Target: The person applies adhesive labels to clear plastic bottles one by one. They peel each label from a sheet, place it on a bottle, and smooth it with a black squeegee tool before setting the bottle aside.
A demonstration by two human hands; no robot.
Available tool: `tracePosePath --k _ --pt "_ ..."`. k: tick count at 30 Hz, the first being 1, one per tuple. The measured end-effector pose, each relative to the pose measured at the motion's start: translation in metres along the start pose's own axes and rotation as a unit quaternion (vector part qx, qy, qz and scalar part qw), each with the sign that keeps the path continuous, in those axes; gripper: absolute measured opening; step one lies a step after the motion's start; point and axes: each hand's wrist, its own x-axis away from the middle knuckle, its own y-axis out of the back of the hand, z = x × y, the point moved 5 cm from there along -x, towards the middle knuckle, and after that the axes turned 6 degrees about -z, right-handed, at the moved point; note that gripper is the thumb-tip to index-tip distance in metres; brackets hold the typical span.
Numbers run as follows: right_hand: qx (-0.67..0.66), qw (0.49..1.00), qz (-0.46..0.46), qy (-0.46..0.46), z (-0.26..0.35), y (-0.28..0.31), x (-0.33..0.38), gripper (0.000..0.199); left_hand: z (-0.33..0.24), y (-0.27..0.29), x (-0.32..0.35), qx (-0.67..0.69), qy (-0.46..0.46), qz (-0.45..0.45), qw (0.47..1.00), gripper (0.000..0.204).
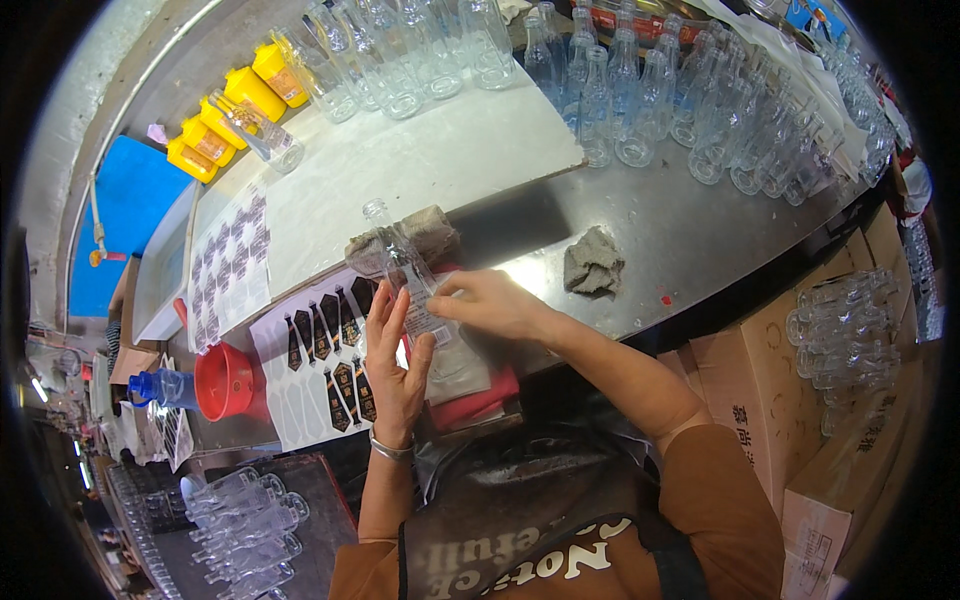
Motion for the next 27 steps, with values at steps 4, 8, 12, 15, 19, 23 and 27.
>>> tracePosePath --k 4,8,12,15,19,23,27 --pt "-0.111 0.992 -0.045 0.048 -0.017 0.009 -0.012 0.037 -0.001 0.001 0.001 -0.008 0.011 0.006 1.000 0.069" --pt "-0.133 0.975 -0.147 0.098 0.002 0.035 -0.005 0.026 0.000 0.011 0.023 0.051 0.013 0.077 0.996 0.109" --pt "0.130 0.940 -0.117 0.292 0.067 0.015 0.010 0.029 0.030 -0.002 0.051 -0.013 0.067 0.074 0.995 0.110" --pt "0.223 0.880 -0.219 0.359 0.097 0.029 -0.005 0.026 0.011 -0.001 0.045 -0.010 0.058 0.037 0.998 0.112" --pt "0.302 0.890 0.021 0.340 0.110 -0.004 0.004 0.025 -0.004 0.005 0.044 -0.009 -0.002 -0.029 1.000 0.113" --pt "0.304 0.821 -0.198 0.441 0.124 0.016 -0.009 0.018 0.005 0.000 0.050 -0.011 0.007 -0.026 1.000 0.116" --pt "0.285 0.821 -0.023 0.494 0.076 -0.028 0.046 0.012 0.000 -0.001 0.045 -0.019 0.001 -0.019 1.000 0.118"
